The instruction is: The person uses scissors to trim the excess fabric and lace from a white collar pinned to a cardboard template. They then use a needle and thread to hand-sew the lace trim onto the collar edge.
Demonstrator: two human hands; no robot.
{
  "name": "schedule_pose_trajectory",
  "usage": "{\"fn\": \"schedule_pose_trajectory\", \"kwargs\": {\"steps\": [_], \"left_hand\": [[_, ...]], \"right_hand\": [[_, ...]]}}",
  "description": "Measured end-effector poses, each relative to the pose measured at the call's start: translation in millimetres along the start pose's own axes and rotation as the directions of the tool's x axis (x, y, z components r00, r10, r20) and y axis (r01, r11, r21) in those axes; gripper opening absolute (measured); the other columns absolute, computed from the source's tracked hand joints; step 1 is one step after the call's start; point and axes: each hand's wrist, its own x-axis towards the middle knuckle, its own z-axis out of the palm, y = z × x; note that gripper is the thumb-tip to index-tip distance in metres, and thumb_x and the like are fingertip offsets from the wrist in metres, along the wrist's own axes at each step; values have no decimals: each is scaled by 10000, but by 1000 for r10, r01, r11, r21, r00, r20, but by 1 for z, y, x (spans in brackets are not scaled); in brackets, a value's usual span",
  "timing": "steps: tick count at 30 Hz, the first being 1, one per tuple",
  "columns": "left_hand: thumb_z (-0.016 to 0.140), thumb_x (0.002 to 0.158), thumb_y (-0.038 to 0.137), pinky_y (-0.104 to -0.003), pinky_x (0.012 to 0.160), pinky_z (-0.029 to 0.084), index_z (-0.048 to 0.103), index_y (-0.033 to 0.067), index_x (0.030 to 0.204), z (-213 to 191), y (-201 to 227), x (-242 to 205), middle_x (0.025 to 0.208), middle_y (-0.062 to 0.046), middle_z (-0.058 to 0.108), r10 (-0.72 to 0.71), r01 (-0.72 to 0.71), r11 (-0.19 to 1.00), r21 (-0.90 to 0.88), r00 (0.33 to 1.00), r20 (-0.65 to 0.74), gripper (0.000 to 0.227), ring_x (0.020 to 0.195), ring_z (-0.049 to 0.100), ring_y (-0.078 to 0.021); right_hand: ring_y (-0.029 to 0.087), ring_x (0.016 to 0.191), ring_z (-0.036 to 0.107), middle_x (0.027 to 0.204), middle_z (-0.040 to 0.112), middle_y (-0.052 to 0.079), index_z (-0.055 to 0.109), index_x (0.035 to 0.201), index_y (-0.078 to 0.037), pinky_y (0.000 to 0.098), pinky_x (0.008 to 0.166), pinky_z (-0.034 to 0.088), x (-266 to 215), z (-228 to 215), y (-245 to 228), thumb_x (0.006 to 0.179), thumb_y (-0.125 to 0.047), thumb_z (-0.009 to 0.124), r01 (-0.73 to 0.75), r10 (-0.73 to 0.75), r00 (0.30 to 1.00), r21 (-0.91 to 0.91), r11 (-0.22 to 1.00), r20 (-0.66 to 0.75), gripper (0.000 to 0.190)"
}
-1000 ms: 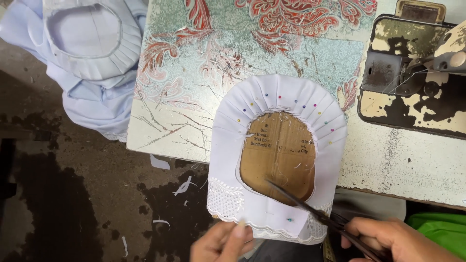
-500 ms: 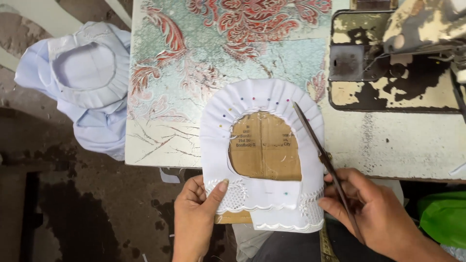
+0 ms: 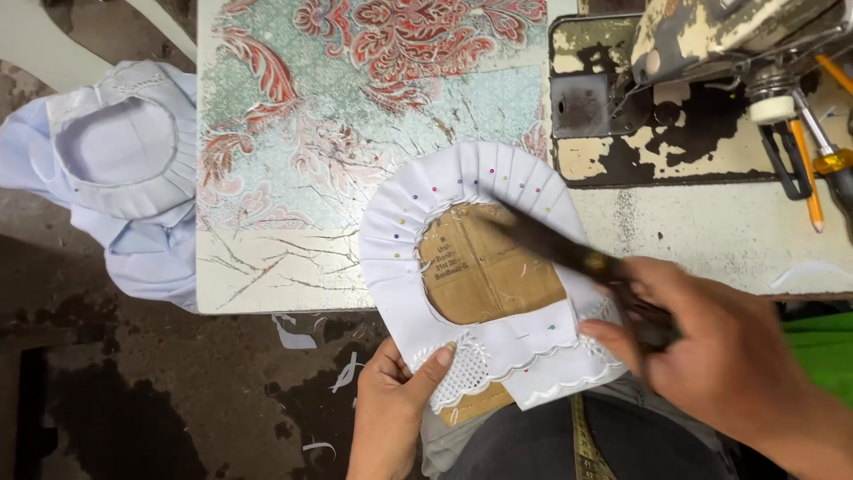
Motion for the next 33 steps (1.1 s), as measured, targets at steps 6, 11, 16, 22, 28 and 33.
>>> {"fn": "schedule_pose_trajectory", "kwargs": {"steps": [6,11,16,22,28,33], "left_hand": [[766,789,-65,-422,875,611,729,-75,1165,-2,-1,4,1093,-244,815,1,-1,1000,7,1000,16,378,966,742,-322],[751,851,42,-361,873,587,736,-56,1169,-13,-12,18,1000,-182,800,96,-100,995,31,989,115,332,906,710,-232],[643,894,174,-385,1037,559,734,-34,1256,-2,-2,15,1250,-176,807,135,-136,991,-3,979,153,427,1166,731,-255],[716,839,7,-399,971,600,779,-90,1172,12,4,12,1142,-222,831,80,-80,995,-59,997,11,353,1041,752,-291],[751,826,45,-372,931,611,804,-80,1107,11,-4,22,1065,-192,846,123,-123,992,-6,992,-20,312,991,751,-247],[767,831,115,-324,874,606,834,-44,1081,14,-2,20,985,-139,859,143,-134,982,131,988,-61,303,925,745,-193]], "right_hand": [[190,771,794,868,824,-56,673,1157,-250,360,639,565,22,13,-24,701,-373,884,-61,13,981,238,969,196,518],[72,872,802,981,853,-41,680,1189,-148,255,713,572,28,14,-19,789,-211,815,-63,-64,965,465,883,253,426],[67,917,785,1006,881,-36,707,1249,-137,219,849,560,33,17,-6,780,-180,831,-261,-14,902,570,779,431,487],[64,697,674,779,781,-56,699,1198,-137,233,668,522,33,21,1,817,-159,807,-168,-102,913,591,789,395,397],[72,625,588,678,671,-66,698,1184,-155,243,604,501,32,23,6,816,-146,824,-208,-73,895,559,803,440,390],[83,613,548,670,627,-70,701,1176,-176,239,591,478,32,24,7,803,-118,827,-220,-55,897,550,806,440,398]]}}
